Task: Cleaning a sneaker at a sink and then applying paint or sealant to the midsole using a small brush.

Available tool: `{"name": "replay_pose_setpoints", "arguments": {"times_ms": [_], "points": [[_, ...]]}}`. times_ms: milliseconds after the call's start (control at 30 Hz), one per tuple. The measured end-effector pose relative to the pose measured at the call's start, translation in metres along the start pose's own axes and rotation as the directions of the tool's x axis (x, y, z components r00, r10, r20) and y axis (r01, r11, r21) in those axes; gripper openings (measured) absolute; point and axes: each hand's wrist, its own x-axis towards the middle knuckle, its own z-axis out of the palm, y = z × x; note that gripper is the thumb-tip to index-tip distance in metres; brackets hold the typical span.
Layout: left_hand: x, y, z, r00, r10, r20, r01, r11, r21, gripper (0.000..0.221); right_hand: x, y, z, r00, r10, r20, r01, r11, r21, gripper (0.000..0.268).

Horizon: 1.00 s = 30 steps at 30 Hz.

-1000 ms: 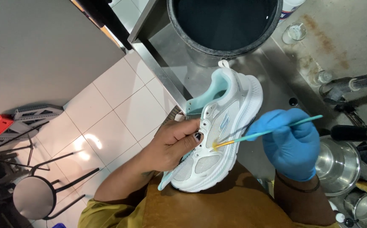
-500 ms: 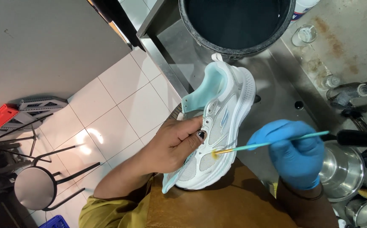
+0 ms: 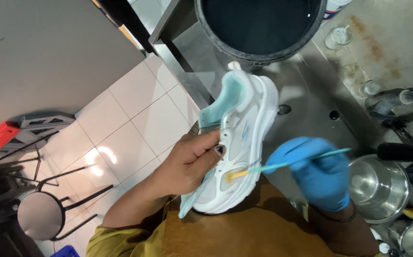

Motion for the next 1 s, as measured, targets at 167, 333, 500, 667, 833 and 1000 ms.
{"name": "replay_pose_setpoints", "arguments": {"times_ms": [167, 333, 500, 667, 833, 1000], "points": [[0.01, -0.017, 0.006, 0.967, -0.179, -0.181, 0.07, 0.87, -0.489, 0.034, 0.024, -0.009, -0.011, 0.971, 0.14, -0.193, -0.068, 0.938, 0.341, 0.041], [0.009, -0.004, -0.005, 0.841, -0.452, -0.297, 0.295, 0.843, -0.449, 0.035, 0.059, 0.06, -0.152, 0.66, 0.06, -0.749, -0.235, 0.963, -0.13, 0.024], [0.007, -0.029, -0.016, 0.884, -0.384, -0.268, 0.2, 0.827, -0.526, 0.037, 0.097, 0.185, -0.292, 0.306, 0.124, -0.944, -0.139, 0.987, 0.084, 0.012], [-0.006, -0.071, -0.018, 0.793, -0.537, -0.288, 0.286, 0.746, -0.602, 0.048, 0.138, 0.27, -0.362, 0.26, 0.223, -0.939, -0.398, 0.911, 0.106, 0.016], [-0.014, -0.083, -0.032, 0.528, -0.734, -0.427, 0.615, 0.678, -0.403, 0.055, 0.17, 0.248, -0.33, 0.214, 0.279, -0.936, -0.501, 0.854, 0.14, 0.01], [0.009, -0.073, -0.028, 0.549, -0.734, -0.4, 0.635, 0.677, -0.372, 0.053, 0.162, 0.275, -0.359, 0.338, 0.139, -0.931, -0.454, 0.89, -0.032, 0.01]]}}
